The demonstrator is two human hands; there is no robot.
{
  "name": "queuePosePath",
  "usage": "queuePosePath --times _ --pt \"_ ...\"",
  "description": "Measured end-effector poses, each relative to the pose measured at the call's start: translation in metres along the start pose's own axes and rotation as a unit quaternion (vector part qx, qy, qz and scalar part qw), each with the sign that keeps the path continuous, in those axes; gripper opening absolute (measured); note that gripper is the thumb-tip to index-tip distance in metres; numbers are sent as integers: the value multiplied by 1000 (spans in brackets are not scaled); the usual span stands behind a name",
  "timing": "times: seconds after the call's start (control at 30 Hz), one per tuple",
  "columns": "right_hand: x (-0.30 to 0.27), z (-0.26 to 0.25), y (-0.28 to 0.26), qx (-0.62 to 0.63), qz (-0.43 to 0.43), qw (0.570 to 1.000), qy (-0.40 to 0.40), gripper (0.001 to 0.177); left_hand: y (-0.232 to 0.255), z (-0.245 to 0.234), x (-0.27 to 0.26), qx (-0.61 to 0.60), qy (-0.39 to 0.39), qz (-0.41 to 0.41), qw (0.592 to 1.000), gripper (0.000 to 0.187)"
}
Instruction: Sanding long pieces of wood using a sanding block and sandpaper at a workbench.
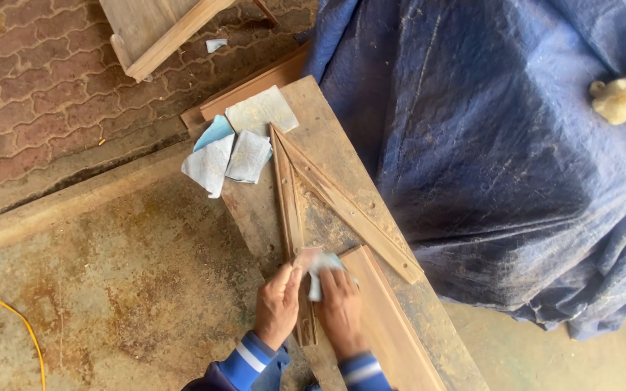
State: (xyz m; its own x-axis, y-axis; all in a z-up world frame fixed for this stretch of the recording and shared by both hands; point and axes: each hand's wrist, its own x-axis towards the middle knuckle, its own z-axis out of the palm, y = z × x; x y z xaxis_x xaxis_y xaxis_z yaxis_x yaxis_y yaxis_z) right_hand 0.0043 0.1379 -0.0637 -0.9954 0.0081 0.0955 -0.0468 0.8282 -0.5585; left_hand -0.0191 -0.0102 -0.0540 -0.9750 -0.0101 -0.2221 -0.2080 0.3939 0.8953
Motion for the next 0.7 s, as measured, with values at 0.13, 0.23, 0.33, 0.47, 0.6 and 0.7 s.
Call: queuePosePath --times 0.13,0.23,0.33,0.47,0.6,0.7 --pt "-9 -26 -6 -8 -24 1000 1 42 3 -3 1 11 29 7 1000 29" --pt "-97 -27 45 -25 -27 999 -6 44 20 -5 -2 0 31 23 999 27" --pt "-187 -7 132 -61 -20 998 7 43 24 -4 -3 -20 21 41 999 26" --pt "-186 1 132 -70 27 997 29 44 24 -7 0 -30 21 45 998 27" --pt "-35 -35 27 -75 61 991 -91 60 6 0 -4 3 18 8 1000 26" --pt "6 -16 27 -35 57 997 -32 49 24 -4 -5 30 18 25 999 26"
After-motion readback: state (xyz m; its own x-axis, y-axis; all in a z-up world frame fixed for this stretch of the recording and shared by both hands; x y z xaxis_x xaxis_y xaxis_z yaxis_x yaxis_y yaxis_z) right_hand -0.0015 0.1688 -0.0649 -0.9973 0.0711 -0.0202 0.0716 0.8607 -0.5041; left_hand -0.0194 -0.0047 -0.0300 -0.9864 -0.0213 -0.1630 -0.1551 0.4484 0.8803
